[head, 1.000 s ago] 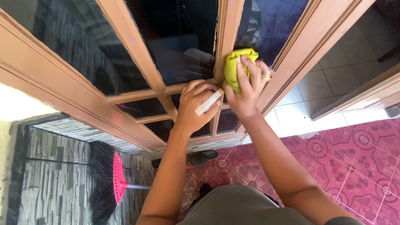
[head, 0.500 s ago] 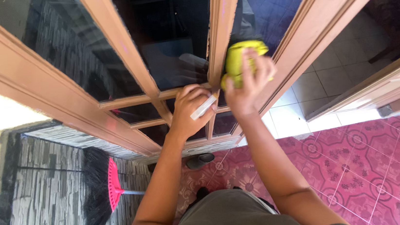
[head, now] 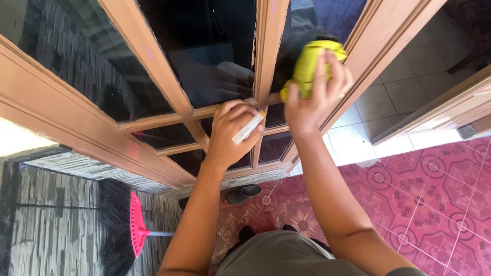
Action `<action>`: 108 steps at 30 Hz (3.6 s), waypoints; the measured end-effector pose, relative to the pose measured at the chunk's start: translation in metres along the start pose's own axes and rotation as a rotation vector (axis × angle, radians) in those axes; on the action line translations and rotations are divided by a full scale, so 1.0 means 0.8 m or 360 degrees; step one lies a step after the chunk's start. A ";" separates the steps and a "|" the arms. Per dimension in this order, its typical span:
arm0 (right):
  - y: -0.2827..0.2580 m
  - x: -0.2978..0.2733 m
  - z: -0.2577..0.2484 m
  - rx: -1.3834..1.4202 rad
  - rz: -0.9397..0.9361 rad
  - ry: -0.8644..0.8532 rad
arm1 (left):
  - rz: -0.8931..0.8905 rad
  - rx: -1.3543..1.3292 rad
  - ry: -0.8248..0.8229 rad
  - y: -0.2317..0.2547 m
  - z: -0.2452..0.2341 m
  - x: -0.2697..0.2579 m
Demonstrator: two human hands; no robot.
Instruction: The person wipes individual panes of glass on a wooden door using a cloth after spraying them with a liquid cleaner.
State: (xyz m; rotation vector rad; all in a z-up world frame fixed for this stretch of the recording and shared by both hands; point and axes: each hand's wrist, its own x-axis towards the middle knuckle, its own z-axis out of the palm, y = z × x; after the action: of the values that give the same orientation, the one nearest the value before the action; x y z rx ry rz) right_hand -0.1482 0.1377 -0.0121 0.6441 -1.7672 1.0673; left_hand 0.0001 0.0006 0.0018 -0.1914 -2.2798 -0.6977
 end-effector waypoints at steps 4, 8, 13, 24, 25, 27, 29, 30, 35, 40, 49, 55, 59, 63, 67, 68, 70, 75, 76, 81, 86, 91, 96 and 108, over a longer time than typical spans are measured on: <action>-0.012 -0.016 0.003 0.0078 -0.0189 -0.0150 | -0.0034 -0.0008 0.0001 -0.001 0.000 0.001; 0.013 -0.038 -0.016 0.0048 -0.0155 -0.0233 | 0.0025 -0.0026 -0.0025 -0.002 -0.004 0.001; 0.029 -0.043 -0.030 -0.0035 0.0043 -0.0161 | 0.0056 -0.0047 -0.0027 -0.005 -0.006 -0.001; 0.037 -0.089 -0.057 0.0018 0.0055 -0.0154 | 0.0042 -0.0052 -0.0041 -0.007 -0.004 0.001; 0.036 -0.091 -0.059 -0.0008 0.0065 -0.0155 | 0.0043 -0.0057 -0.0046 -0.006 -0.004 0.001; 0.035 -0.091 -0.060 0.0007 0.0073 -0.0165 | 0.0071 -0.0046 -0.0024 -0.006 -0.004 0.002; 0.033 -0.088 -0.062 0.0020 0.0078 -0.0173 | 0.0072 -0.0050 -0.0022 -0.004 -0.005 0.004; 0.031 -0.087 -0.062 0.0027 0.0073 -0.0184 | 0.0067 -0.0051 -0.0020 -0.004 -0.005 0.004; 0.030 -0.088 -0.060 0.0041 0.0058 -0.0209 | 0.0042 -0.0056 -0.0037 -0.002 -0.005 0.003; 0.036 -0.078 -0.041 -0.0068 0.0055 -0.0128 | 0.0054 -0.0005 -0.0011 -0.001 -0.004 0.004; 0.003 0.018 0.011 -0.0051 -0.0164 0.0119 | 0.0078 0.0002 0.0028 0.004 -0.009 0.004; 0.019 -0.039 -0.006 0.0124 -0.0234 -0.0201 | 0.0020 -0.0037 0.0006 0.008 -0.007 0.007; 0.039 -0.040 -0.024 -0.0161 0.0020 -0.0107 | 0.0004 -0.0027 0.0024 0.011 -0.005 0.004; 0.017 -0.029 -0.011 -0.0093 0.0102 -0.0039 | 0.0031 0.0013 0.0004 0.006 -0.004 0.005; -0.003 -0.029 0.006 0.0072 0.0004 -0.0035 | 0.0026 -0.0009 -0.0013 0.004 -0.003 0.005; -0.005 -0.034 0.009 0.0133 -0.0099 -0.0082 | 0.0009 -0.0024 -0.0005 0.004 -0.004 0.004; -0.004 -0.052 0.000 0.0149 -0.0104 -0.0200 | -0.0006 -0.0036 0.0000 0.005 -0.004 0.002; 0.027 -0.046 -0.016 -0.0049 0.0053 -0.0266 | -0.0075 0.0031 -0.0036 0.010 -0.002 0.001; 0.031 -0.031 -0.018 -0.0060 0.0040 -0.0168 | -0.0076 0.0037 -0.0034 0.011 -0.001 0.001; 0.015 0.024 -0.036 -0.0020 0.0040 -0.0119 | -0.0059 0.0039 -0.0004 0.010 0.001 0.004; 0.015 0.023 -0.053 -0.0121 0.0139 -0.0372 | -0.0052 0.0058 0.0001 0.015 0.001 0.005; 0.022 -0.028 -0.062 -0.0035 0.0182 -0.0429 | -0.0049 0.0039 0.0020 0.019 0.002 0.010; 0.029 -0.041 -0.067 0.0052 0.0218 -0.0480 | 0.0014 0.0063 0.0023 0.019 0.000 0.014; 0.007 -0.020 -0.051 0.0016 0.0319 -0.0343 | -0.0040 -0.0015 -0.0042 0.014 -0.005 0.010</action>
State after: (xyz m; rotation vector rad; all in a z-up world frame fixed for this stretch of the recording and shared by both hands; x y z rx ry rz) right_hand -0.1272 0.1755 -0.0215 0.6163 -2.0484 1.1779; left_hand 0.0004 0.0075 0.0146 -0.1778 -2.3078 -0.7231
